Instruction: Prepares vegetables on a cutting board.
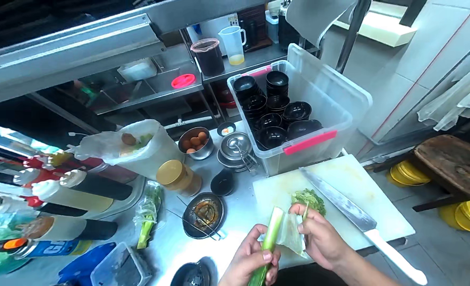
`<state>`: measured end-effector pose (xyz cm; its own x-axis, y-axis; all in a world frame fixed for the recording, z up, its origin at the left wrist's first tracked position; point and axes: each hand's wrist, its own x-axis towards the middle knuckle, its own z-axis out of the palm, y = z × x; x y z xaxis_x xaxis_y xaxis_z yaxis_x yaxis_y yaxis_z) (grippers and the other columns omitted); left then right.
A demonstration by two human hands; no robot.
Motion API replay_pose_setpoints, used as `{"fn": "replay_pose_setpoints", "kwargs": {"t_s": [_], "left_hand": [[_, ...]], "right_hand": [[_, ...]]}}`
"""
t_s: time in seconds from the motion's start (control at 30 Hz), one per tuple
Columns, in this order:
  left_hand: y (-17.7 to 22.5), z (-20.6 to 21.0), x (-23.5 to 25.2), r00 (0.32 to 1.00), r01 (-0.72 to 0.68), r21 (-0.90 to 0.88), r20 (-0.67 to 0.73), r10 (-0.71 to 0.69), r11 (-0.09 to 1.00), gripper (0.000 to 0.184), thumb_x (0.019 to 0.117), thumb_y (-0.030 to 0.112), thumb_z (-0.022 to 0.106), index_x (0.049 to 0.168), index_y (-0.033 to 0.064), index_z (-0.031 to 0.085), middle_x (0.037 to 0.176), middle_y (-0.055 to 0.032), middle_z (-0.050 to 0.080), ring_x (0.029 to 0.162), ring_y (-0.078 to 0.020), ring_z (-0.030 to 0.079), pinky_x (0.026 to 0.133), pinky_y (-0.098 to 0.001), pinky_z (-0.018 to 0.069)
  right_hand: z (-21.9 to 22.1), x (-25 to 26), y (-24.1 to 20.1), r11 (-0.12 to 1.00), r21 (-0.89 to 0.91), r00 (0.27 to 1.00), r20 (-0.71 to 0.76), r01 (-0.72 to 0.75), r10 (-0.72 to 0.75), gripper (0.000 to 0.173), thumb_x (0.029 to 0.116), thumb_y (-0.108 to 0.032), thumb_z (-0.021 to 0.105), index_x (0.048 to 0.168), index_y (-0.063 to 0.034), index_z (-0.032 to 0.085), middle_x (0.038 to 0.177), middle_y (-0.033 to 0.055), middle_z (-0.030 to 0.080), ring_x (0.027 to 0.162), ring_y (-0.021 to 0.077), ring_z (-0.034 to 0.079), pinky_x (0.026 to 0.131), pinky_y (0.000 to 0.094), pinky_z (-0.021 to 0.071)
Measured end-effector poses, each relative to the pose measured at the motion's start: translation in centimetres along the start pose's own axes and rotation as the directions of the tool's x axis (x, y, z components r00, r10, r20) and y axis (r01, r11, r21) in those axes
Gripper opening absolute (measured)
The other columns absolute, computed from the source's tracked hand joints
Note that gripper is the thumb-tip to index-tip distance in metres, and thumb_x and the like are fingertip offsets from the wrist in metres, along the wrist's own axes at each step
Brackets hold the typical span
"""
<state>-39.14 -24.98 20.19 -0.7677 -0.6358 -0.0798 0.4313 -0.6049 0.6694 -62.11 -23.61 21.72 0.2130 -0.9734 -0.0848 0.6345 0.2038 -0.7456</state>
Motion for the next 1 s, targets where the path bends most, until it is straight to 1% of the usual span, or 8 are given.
{"fn": "replay_pose_setpoints", "kwargs": {"t_s": [0.1,0.2,0.4,0.63,0.77,0.87,0.93,1.0], "left_hand": [[-0.4,-0.1,0.0,0.999,-0.002,0.003,-0.042,0.002,1.0,0.036,0.0967,0.021,0.068,0.126,0.0063,0.055,0.106,-0.0221,0.071,0.085,-0.028,0.073,0.076,-0.0394,0.0612],[-0.4,-0.5,-0.2,0.994,0.029,0.063,-0.11,-0.022,0.998,0.035,0.0986,0.026,0.065,0.125,0.003,0.062,0.113,-0.0223,0.069,0.1,-0.0307,0.071,0.091,-0.0471,0.0581],[1.0,-0.5,-0.8,0.981,0.103,0.157,-0.18,-0.074,0.982,0.034,0.1038,0.025,0.054,0.126,0.0019,0.065,0.111,-0.0206,0.07,0.097,-0.0282,0.07,0.087,-0.044,0.0593],[2.0,0.1,0.0,0.978,0.109,0.142,-0.193,-0.081,0.984,0.04,0.1062,0.028,0.045,0.136,0.004,0.058,0.102,-0.0213,0.07,0.078,-0.0247,0.07,0.069,-0.0377,0.061],[2.0,0.1,1.0,0.985,-0.01,0.204,-0.165,0.044,0.979,0.053,0.0984,0.038,0.067,0.137,0.006,0.051,0.102,-0.0168,0.067,0.069,-0.0183,0.066,0.057,-0.0298,0.0566],[2.0,0.6,1.6,0.972,-0.04,0.276,-0.212,0.101,0.96,0.053,0.0901,0.026,0.077,0.132,0.0065,0.051,0.1,-0.0138,0.063,0.065,-0.0177,0.064,0.051,-0.0297,0.056],[1.8,0.5,1.9,0.969,-0.075,0.266,-0.207,0.133,0.961,0.05,0.0913,0.023,0.076,0.132,0.0031,0.055,0.097,-0.0148,0.065,0.069,-0.0191,0.067,0.056,-0.0325,0.0589],[1.7,0.2,2.0,0.97,-0.108,0.265,-0.185,0.161,0.958,0.05,0.0934,0.025,0.074,0.133,-0.0005,0.058,0.101,-0.0174,0.067,0.08,-0.0227,0.069,0.07,-0.0385,0.0613]], "right_hand": [[0.1,-0.1,0.1,0.994,0.107,0.999,-0.043,-0.014,0.019,0.016,0.0894,-0.009,0.055,0.103,-0.0102,0.064,0.094,0.0086,0.07,0.087,0.0182,0.07,0.077,0.0391,0.0604],[0.0,0.0,0.2,0.997,0.081,0.998,-0.055,-0.019,0.023,0.015,0.094,-0.018,0.067,0.103,-0.0096,0.059,0.093,0.01,0.07,0.085,0.0192,0.071,0.076,0.0391,0.0614],[-0.2,0.5,0.4,0.99,-0.126,0.978,-0.208,-0.056,0.029,0.027,0.0822,-0.005,0.077,0.093,-0.0081,0.052,0.081,0.0067,0.064,0.074,0.0166,0.066,0.07,0.0355,0.0594],[-0.1,0.9,0.0,0.984,-0.169,0.977,-0.212,-0.062,0.025,0.021,0.0905,-0.007,0.072,0.098,-0.0055,0.052,0.092,0.0119,0.07,0.071,0.0192,0.069,0.056,0.0321,0.0583],[0.4,1.2,-0.1,0.985,-0.166,0.975,-0.219,-0.054,0.017,0.025,0.0898,-0.004,0.07,0.103,-0.0032,0.049,0.093,0.0158,0.07,0.071,0.0237,0.07,0.057,0.0348,0.0592],[0.7,1.2,-0.2,0.976,-0.213,0.976,-0.218,-0.045,-0.003,0.031,0.0891,-0.002,0.068,0.112,-0.004,0.048,0.093,0.0147,0.07,0.072,0.024,0.07,0.058,0.0351,0.0594],[0.7,1.3,-0.4,0.971,-0.239,0.977,-0.211,-0.025,-0.027,0.037,0.0891,-0.002,0.068,0.12,-0.0056,0.049,0.094,0.0136,0.069,0.072,0.0231,0.069,0.059,0.0356,0.0593],[0.7,1.4,-0.6,0.963,-0.267,0.974,-0.221,-0.017,-0.044,0.043,0.0887,-0.002,0.067,0.129,-0.0081,0.051,0.095,0.0123,0.068,0.072,0.0211,0.068,0.059,0.0341,0.0588]]}}
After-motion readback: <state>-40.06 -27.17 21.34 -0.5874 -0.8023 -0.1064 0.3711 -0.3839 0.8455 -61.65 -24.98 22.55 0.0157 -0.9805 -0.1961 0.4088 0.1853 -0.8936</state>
